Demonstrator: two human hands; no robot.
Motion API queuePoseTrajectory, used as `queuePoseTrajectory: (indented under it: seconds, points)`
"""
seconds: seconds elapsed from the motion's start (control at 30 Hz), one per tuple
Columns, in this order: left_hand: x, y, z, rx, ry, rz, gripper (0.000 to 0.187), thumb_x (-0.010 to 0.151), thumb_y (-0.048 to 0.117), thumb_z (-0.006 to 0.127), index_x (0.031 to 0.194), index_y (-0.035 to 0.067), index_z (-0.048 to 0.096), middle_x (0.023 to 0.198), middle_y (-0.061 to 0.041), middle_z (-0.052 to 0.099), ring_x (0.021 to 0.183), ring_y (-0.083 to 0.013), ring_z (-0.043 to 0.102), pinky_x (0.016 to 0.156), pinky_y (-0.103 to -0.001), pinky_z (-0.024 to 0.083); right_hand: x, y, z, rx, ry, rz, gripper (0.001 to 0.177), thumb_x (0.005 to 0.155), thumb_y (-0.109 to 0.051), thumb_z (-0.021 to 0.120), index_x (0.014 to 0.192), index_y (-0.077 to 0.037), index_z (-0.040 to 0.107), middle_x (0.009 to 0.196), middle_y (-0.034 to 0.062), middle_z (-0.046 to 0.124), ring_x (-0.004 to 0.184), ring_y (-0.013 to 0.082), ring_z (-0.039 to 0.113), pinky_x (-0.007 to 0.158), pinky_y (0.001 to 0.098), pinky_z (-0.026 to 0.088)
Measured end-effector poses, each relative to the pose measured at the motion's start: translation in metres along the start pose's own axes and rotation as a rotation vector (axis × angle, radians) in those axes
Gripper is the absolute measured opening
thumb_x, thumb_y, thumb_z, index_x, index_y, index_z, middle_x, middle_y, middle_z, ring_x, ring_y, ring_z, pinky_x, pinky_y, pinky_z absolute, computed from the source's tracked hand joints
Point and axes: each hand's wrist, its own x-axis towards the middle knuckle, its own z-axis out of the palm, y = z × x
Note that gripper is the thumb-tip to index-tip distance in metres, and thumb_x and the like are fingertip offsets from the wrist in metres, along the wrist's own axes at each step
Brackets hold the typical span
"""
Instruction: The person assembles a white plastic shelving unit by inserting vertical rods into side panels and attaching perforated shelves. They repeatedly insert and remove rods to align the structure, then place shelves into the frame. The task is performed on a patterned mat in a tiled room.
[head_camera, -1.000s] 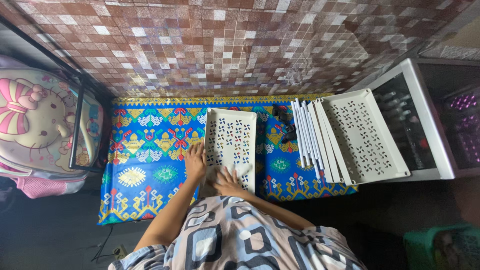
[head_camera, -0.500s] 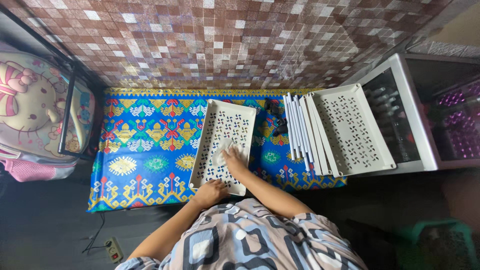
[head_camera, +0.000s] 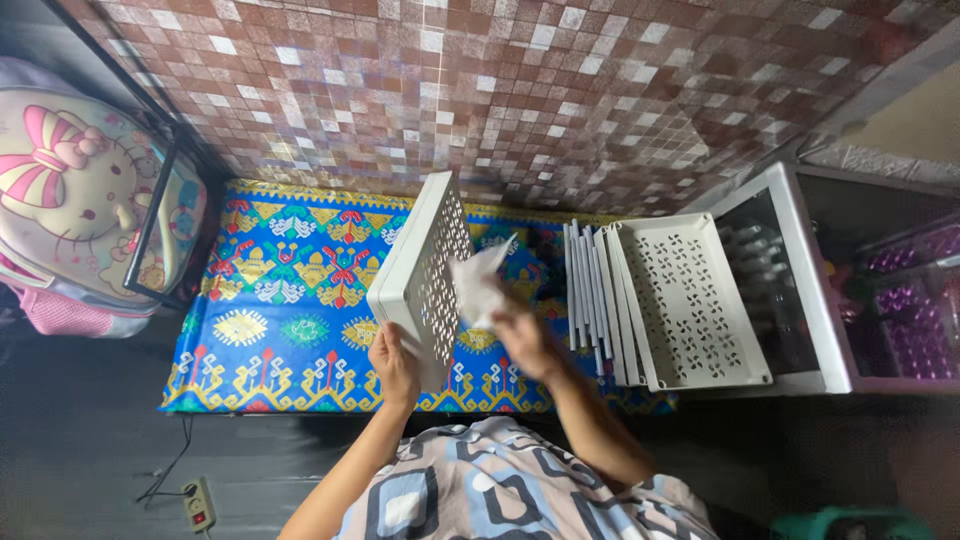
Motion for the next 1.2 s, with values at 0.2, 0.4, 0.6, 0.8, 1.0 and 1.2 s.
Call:
queuePoseTrajectory:
  seconds: [0.2, 0.4, 0.6, 0.8, 1.0, 1.2]
  points:
    - [-0.025, -0.016, -0.004, 0.112, -0.026, 0.075, 0.039, 0.108, 0.037, 0.047, 0.080, 0.010, 0.056, 0.065, 0.009, 0.046, 0.058, -0.0008, 0.037, 0.050, -0.022, 0.029, 0.062, 0.128, 0.113, 0.036, 0.167, -0.048, 0.070, 0.113, -0.032, 0.038, 0.164, 0.000, 0.002, 0.174, 0.0220, -0.006, 0.161, 0.0370, -0.010, 0.128, 0.0430, -0.002]
    - [-0.037, -0.023, 0.010, 0.052, -0.036, -0.017, 0.042, 0.110, 0.037, 0.047, 0.077, 0.011, 0.048, 0.063, 0.009, 0.041, 0.055, -0.0017, 0.035, 0.048, -0.024, 0.027, 0.166, 0.238, 0.045, -0.726, 0.178, 0.491, 0.066, 0.105, -0.043, 0.034, 0.162, -0.014, 0.019, 0.172, 0.0055, 0.021, 0.161, 0.0222, 0.015, 0.120, 0.0557, 0.000]
    - [-0.019, 0.008, 0.019, 0.015, 0.034, 0.117, 0.042, 0.114, 0.039, 0.046, 0.082, 0.011, 0.051, 0.073, 0.009, 0.045, 0.067, 0.0003, 0.036, 0.055, -0.022, 0.030, 0.043, 0.220, 0.103, -0.660, -0.012, 0.367, 0.066, 0.105, -0.045, 0.033, 0.162, -0.014, 0.022, 0.169, 0.0059, 0.024, 0.158, 0.0215, 0.019, 0.119, 0.0517, 0.006]
    - [-0.020, 0.008, 0.024, 0.049, -0.039, 0.035, 0.042, 0.110, 0.037, 0.049, 0.079, 0.010, 0.053, 0.067, 0.008, 0.042, 0.060, -0.0015, 0.034, 0.049, -0.024, 0.027, 0.050, 0.201, 0.100, -0.477, -0.081, 0.253, 0.065, 0.105, -0.047, 0.033, 0.161, -0.014, 0.024, 0.167, 0.0063, 0.027, 0.154, 0.0209, 0.023, 0.118, 0.0476, 0.012]
    - [-0.021, -0.005, 0.032, 0.004, -0.049, 0.012, 0.042, 0.112, 0.036, 0.048, 0.078, 0.012, 0.047, 0.068, 0.009, 0.040, 0.061, -0.0009, 0.032, 0.050, -0.023, 0.027, 0.152, 0.227, 0.049, -0.597, 0.210, 0.380, 0.065, 0.105, -0.049, 0.032, 0.160, -0.014, 0.027, 0.165, 0.0067, 0.030, 0.150, 0.0202, 0.027, 0.118, 0.0436, 0.018]
    - [-0.013, 0.015, 0.030, 0.145, -0.065, 0.096, 0.042, 0.111, 0.037, 0.046, 0.078, 0.012, 0.050, 0.068, 0.009, 0.041, 0.062, -0.0006, 0.034, 0.051, -0.024, 0.029, 0.031, 0.208, 0.110, -0.376, 0.056, 0.259, 0.065, 0.105, -0.051, 0.031, 0.159, -0.014, 0.029, 0.163, 0.0071, 0.033, 0.147, 0.0196, 0.031, 0.117, 0.0395, 0.024]
